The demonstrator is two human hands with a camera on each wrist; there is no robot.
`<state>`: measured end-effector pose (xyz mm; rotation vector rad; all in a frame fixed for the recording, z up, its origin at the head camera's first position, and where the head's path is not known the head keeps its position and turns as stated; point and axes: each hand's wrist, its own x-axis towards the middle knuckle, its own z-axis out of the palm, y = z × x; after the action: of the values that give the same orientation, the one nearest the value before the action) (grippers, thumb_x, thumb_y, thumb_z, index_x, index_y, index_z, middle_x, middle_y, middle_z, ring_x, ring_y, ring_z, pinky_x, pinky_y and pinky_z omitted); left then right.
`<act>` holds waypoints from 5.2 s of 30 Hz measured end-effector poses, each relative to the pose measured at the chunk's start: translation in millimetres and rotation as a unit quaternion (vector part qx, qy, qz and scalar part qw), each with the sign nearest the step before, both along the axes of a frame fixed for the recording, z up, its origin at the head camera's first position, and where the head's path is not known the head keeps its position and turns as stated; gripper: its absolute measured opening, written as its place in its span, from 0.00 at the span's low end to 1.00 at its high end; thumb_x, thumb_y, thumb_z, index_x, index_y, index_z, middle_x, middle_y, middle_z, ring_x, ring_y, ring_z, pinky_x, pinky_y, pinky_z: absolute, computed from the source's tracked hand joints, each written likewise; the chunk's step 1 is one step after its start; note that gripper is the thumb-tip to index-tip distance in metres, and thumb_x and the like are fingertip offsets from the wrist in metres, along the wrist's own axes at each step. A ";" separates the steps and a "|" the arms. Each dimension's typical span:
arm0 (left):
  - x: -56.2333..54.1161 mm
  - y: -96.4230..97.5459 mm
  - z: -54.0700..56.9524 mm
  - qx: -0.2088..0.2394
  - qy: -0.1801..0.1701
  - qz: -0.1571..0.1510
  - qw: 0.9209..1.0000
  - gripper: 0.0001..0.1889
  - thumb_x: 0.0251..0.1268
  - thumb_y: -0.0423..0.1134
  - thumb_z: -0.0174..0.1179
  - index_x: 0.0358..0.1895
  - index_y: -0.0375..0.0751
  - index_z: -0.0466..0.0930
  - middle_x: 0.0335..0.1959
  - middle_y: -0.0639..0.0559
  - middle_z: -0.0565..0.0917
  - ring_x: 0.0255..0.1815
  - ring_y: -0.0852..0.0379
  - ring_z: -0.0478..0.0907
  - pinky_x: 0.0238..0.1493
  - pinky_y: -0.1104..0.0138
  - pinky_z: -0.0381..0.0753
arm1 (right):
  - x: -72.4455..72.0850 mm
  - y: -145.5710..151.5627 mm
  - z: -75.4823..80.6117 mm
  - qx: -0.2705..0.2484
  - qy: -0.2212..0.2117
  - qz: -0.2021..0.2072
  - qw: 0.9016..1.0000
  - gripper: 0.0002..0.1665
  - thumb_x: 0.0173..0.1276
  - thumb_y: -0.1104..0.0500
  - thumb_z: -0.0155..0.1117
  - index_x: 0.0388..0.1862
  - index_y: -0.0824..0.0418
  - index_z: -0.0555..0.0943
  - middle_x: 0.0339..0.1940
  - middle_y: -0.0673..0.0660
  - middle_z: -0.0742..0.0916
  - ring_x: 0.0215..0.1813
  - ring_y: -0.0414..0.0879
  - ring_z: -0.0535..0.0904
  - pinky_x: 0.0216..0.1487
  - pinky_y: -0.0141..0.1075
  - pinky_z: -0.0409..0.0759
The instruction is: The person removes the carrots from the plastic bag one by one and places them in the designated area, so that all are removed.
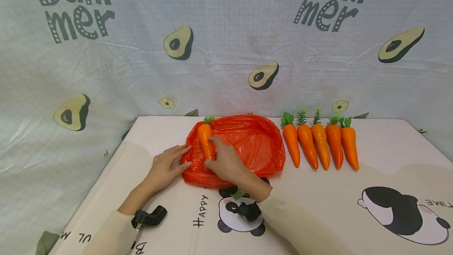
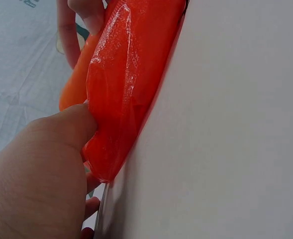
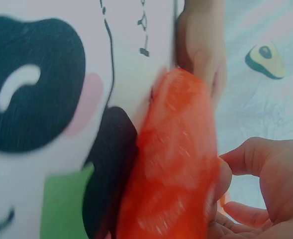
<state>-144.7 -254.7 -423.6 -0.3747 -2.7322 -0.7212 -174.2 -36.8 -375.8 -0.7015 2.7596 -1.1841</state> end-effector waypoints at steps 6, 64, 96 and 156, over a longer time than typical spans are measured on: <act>-1.4 1.3 0.5 -0.002 -0.003 0.000 1.000 0.29 0.63 0.49 0.60 0.67 0.45 0.71 0.66 0.42 0.71 0.68 0.40 0.60 0.59 0.42 0.57 | -1.6 17.1 5.9 -0.020 0.001 0.004 1.000 0.38 0.59 0.61 0.66 0.68 0.58 0.64 0.27 0.54 0.79 0.25 0.45 0.75 0.25 0.32 0.78; -3.0 11.7 2.2 0.005 -0.009 0.020 1.000 0.29 0.63 0.49 0.61 0.66 0.44 0.71 0.66 0.40 0.71 0.69 0.39 0.60 0.60 0.42 0.55 | -36.8 204.8 28.9 0.006 0.081 -0.126 0.989 0.35 0.62 0.61 0.59 0.68 0.64 0.63 0.33 0.59 0.77 0.30 0.51 0.71 0.26 0.36 0.74; -2.1 8.2 -0.1 0.008 -0.008 0.024 1.000 0.29 0.63 0.48 0.61 0.66 0.44 0.71 0.66 0.40 0.70 0.69 0.39 0.60 0.60 0.41 0.54 | -44.3 312.8 14.1 0.038 0.091 -0.221 0.970 0.39 0.68 0.55 0.57 0.71 0.72 0.56 0.38 0.66 0.78 0.36 0.57 0.76 0.22 0.34 0.76; -4.8 9.5 -1.6 0.009 -0.002 0.019 1.000 0.28 0.63 0.49 0.60 0.66 0.44 0.72 0.66 0.41 0.71 0.69 0.40 0.60 0.60 0.42 0.54 | -64.3 401.5 -38.4 0.127 0.032 -0.216 0.967 0.40 0.69 0.48 0.59 0.67 0.74 0.59 0.36 0.70 0.78 0.28 0.51 0.71 0.21 0.33 0.73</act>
<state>-149.6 -245.2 -425.2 -0.3176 -2.7269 -0.7360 -238.5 364.7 -414.2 -0.1143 3.1407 -0.8345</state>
